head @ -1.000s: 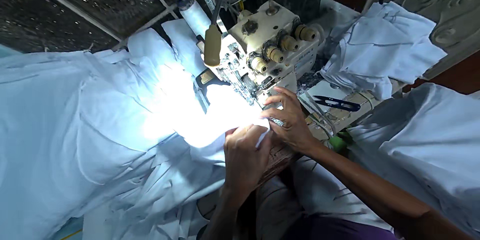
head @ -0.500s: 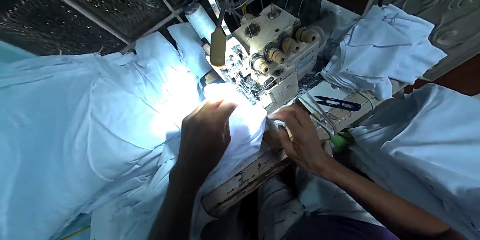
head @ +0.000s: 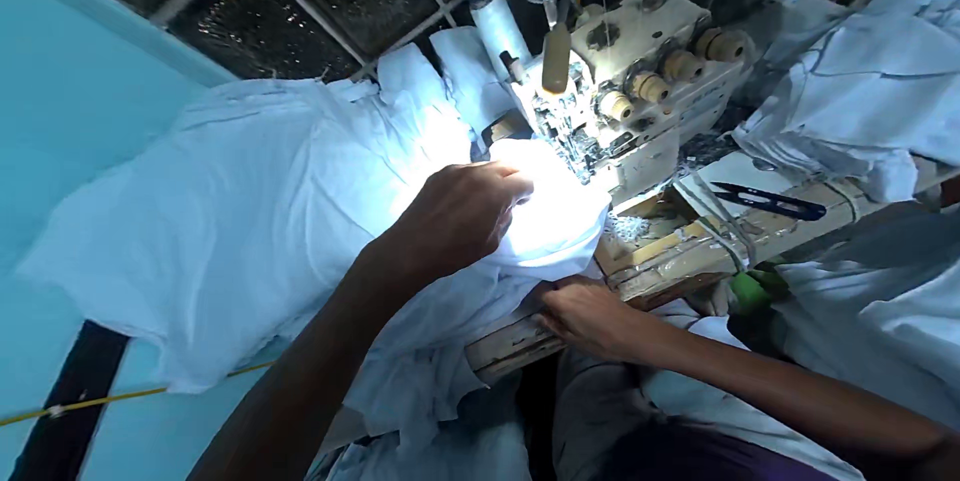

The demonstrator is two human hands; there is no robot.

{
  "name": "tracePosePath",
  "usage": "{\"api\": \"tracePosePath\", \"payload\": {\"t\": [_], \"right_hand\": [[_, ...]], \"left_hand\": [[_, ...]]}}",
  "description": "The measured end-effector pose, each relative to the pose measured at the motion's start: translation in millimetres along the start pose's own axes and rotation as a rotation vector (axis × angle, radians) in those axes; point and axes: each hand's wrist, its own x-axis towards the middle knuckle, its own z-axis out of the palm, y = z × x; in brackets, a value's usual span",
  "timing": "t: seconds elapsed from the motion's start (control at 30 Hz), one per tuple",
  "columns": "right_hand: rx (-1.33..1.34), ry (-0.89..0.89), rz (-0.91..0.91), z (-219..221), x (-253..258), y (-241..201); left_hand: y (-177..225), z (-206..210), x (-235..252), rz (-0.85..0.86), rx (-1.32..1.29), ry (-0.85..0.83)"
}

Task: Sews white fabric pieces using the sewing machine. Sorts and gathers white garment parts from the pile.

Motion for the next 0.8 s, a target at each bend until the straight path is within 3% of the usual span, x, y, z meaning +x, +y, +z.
{"api": "tracePosePath", "payload": {"t": [0.17, 0.3, 0.4, 0.5, 0.57, 0.6, 0.67, 0.73, 0.8], "right_hand": [[0.018, -0.001, -0.073, 17.6, -17.0, 5.7], [0.009, 0.274, -0.082, 13.0, -48.3, 24.9], [0.025, 0.491, -0.022, -0.5, -60.7, 29.9], [-0.018, 0.546, 0.047, -12.6, -55.6, 24.2], [-0.023, 0.428, 0.039, -15.6, -38.2, 14.8], [-0.005, 0.325, 0.024, -16.0, -25.4, 8.3], [0.037, 0.179, -0.045, -14.8, 2.7, -10.1], [0.046, 0.191, -0.148, -15.1, 18.5, -35.3], [0.072, 0.084, -0.143, -21.0, 24.1, -54.7]], "left_hand": [[1.9, 37.0, 14.4, 0.020, -0.015, 0.176], [-7.6, 67.9, 35.7, 0.126, -0.037, 0.091], [-22.6, 67.6, 31.1, 0.035, 0.026, 0.000], [-57.3, 88.2, 8.7, 0.067, 0.262, 0.240], [-34.2, 30.6, -6.0, -0.058, 0.269, -0.054], [-22.8, 3.1, -13.6, -0.031, 0.218, -0.146], [0.8, -35.2, -33.9, 0.177, -0.009, -0.187], [31.7, -55.3, -45.0, 0.371, -0.298, -0.208], [48.0, -57.7, -46.3, 0.419, -0.415, -0.201]]}}
